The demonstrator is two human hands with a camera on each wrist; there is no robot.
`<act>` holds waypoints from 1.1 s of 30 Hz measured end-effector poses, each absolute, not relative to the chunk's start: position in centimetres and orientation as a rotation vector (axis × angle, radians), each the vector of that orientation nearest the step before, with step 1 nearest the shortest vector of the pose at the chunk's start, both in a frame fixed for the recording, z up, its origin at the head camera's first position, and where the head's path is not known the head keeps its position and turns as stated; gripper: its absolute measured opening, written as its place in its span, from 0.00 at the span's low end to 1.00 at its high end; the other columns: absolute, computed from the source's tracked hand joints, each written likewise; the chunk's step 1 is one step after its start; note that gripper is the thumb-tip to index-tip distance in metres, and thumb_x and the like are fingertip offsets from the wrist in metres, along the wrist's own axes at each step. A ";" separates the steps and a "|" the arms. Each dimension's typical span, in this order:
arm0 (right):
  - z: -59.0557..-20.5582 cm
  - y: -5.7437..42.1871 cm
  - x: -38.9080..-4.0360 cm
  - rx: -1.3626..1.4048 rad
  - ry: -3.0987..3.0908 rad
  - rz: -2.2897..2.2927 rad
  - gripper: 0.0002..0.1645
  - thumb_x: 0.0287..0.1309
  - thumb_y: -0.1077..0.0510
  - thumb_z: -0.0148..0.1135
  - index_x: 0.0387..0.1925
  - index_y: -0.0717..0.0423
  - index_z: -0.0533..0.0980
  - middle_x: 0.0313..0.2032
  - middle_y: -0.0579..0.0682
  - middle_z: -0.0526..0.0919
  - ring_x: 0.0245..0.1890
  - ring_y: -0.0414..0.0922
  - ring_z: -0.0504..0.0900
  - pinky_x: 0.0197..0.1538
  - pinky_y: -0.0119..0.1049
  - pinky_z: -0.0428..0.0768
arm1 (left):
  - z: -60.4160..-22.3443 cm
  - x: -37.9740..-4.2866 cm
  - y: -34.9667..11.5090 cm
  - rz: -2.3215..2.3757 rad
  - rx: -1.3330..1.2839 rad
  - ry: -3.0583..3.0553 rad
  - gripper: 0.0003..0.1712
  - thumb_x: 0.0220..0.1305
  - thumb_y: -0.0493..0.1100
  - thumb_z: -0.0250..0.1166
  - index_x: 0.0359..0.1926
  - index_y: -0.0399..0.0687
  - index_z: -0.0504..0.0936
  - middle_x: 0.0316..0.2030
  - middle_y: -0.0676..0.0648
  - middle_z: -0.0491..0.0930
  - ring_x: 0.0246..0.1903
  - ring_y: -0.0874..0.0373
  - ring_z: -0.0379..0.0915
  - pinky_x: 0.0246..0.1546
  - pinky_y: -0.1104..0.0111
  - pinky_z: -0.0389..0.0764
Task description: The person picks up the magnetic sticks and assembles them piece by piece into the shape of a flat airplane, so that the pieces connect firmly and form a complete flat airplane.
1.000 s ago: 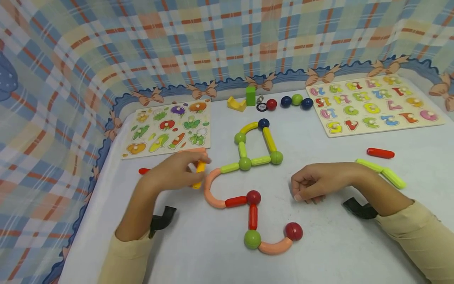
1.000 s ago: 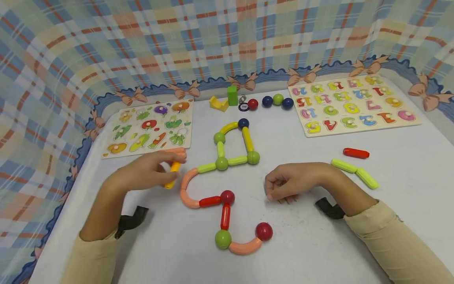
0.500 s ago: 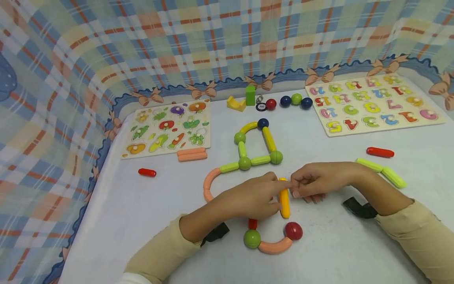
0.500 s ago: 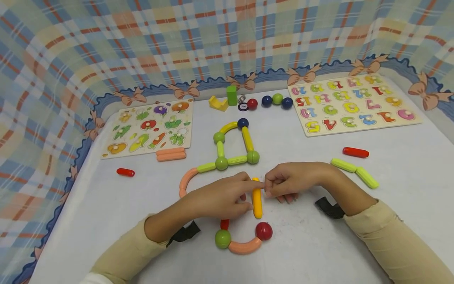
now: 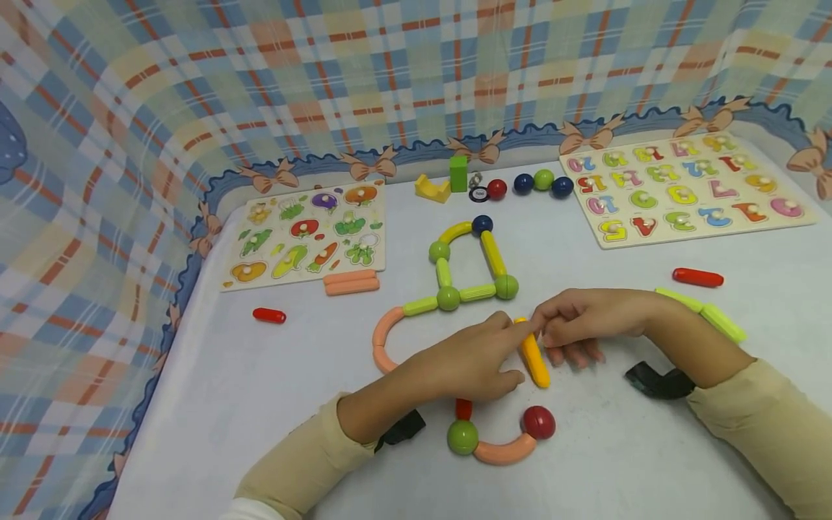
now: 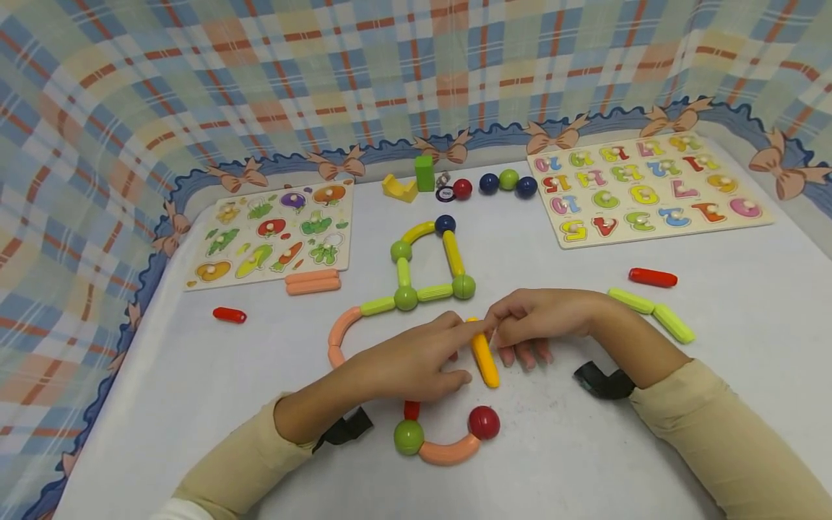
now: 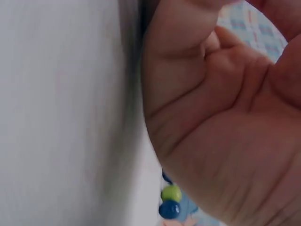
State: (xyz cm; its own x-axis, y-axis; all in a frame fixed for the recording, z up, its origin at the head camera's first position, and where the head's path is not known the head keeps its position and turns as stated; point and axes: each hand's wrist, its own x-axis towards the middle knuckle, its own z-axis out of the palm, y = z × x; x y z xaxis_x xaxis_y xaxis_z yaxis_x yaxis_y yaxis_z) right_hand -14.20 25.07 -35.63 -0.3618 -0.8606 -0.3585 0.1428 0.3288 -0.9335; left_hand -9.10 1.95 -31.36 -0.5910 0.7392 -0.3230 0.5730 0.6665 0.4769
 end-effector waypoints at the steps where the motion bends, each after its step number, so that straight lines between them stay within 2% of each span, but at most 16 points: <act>1: -35.7 25.0 -14.2 -0.675 1.557 -1.255 0.11 0.63 0.64 0.48 0.46 0.63 0.71 0.28 0.69 0.73 0.17 0.54 0.73 0.18 0.31 0.73 | -31.5 -9.1 2.0 0.453 1.012 2.383 0.41 0.59 0.47 0.60 0.69 0.60 0.48 0.41 0.53 0.62 0.28 0.64 0.64 0.24 0.77 0.68; 6: -36.0 24.5 -14.1 -0.640 1.574 -1.295 0.09 0.61 0.62 0.52 0.40 0.65 0.73 0.24 0.70 0.72 0.14 0.52 0.72 0.17 0.30 0.71 | -31.8 -9.0 2.0 0.483 1.023 2.401 0.42 0.58 0.48 0.61 0.69 0.57 0.49 0.43 0.53 0.63 0.30 0.64 0.64 0.27 0.78 0.68; 9: -35.9 24.4 -14.1 -0.579 1.593 -1.291 0.10 0.60 0.61 0.54 0.37 0.67 0.72 0.25 0.71 0.73 0.14 0.50 0.73 0.17 0.29 0.71 | -31.7 -8.6 1.9 0.437 1.055 2.435 0.37 0.58 0.51 0.61 0.65 0.54 0.57 0.42 0.54 0.65 0.30 0.64 0.64 0.27 0.78 0.69; 11: -35.8 24.4 -14.1 -0.537 1.598 -1.286 0.11 0.60 0.60 0.54 0.36 0.67 0.71 0.26 0.70 0.75 0.15 0.49 0.75 0.18 0.29 0.72 | -31.5 -8.1 1.9 0.368 1.106 2.430 0.31 0.56 0.55 0.61 0.59 0.55 0.65 0.41 0.55 0.68 0.31 0.66 0.65 0.29 0.78 0.68; 15: -35.8 24.4 -14.2 -0.486 1.587 -1.281 0.12 0.60 0.59 0.54 0.37 0.68 0.70 0.29 0.70 0.77 0.20 0.51 0.79 0.21 0.30 0.74 | -31.3 -6.8 2.1 0.149 1.201 2.360 0.22 0.52 0.64 0.60 0.43 0.60 0.76 0.30 0.60 0.71 0.26 0.68 0.65 0.24 0.77 0.68; 18: -35.8 24.2 -14.2 -0.482 1.568 -1.263 0.13 0.60 0.59 0.54 0.38 0.68 0.70 0.30 0.70 0.78 0.22 0.54 0.81 0.22 0.30 0.75 | -31.5 -5.9 2.5 0.002 1.198 2.335 0.21 0.49 0.68 0.60 0.33 0.60 0.76 0.21 0.60 0.69 0.20 0.67 0.65 0.18 0.74 0.66; 21: -35.7 23.9 -14.0 -0.491 1.552 -1.235 0.12 0.60 0.59 0.54 0.38 0.68 0.70 0.30 0.69 0.79 0.24 0.56 0.81 0.23 0.31 0.76 | -31.7 -5.3 3.0 -0.091 1.161 2.344 0.22 0.50 0.69 0.58 0.28 0.58 0.75 0.15 0.59 0.69 0.17 0.65 0.66 0.16 0.73 0.66; 33: -35.1 22.5 -12.6 -0.475 1.510 -1.158 0.15 0.61 0.57 0.53 0.37 0.68 0.71 0.30 0.68 0.79 0.26 0.56 0.82 0.25 0.32 0.77 | -32.0 -4.7 3.3 -0.090 1.118 2.412 0.25 0.54 0.69 0.53 0.17 0.56 0.73 0.10 0.55 0.66 0.13 0.62 0.64 0.13 0.73 0.65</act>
State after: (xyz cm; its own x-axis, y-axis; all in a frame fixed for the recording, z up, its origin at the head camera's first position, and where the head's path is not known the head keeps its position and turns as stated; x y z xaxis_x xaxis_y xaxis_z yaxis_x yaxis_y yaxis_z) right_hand -12.60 22.54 -35.10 -0.2996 -0.8035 -0.5144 0.2890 0.4374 -0.8515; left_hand -4.65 3.26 -32.03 -0.5535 0.7030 -0.4466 0.7343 0.6649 0.1366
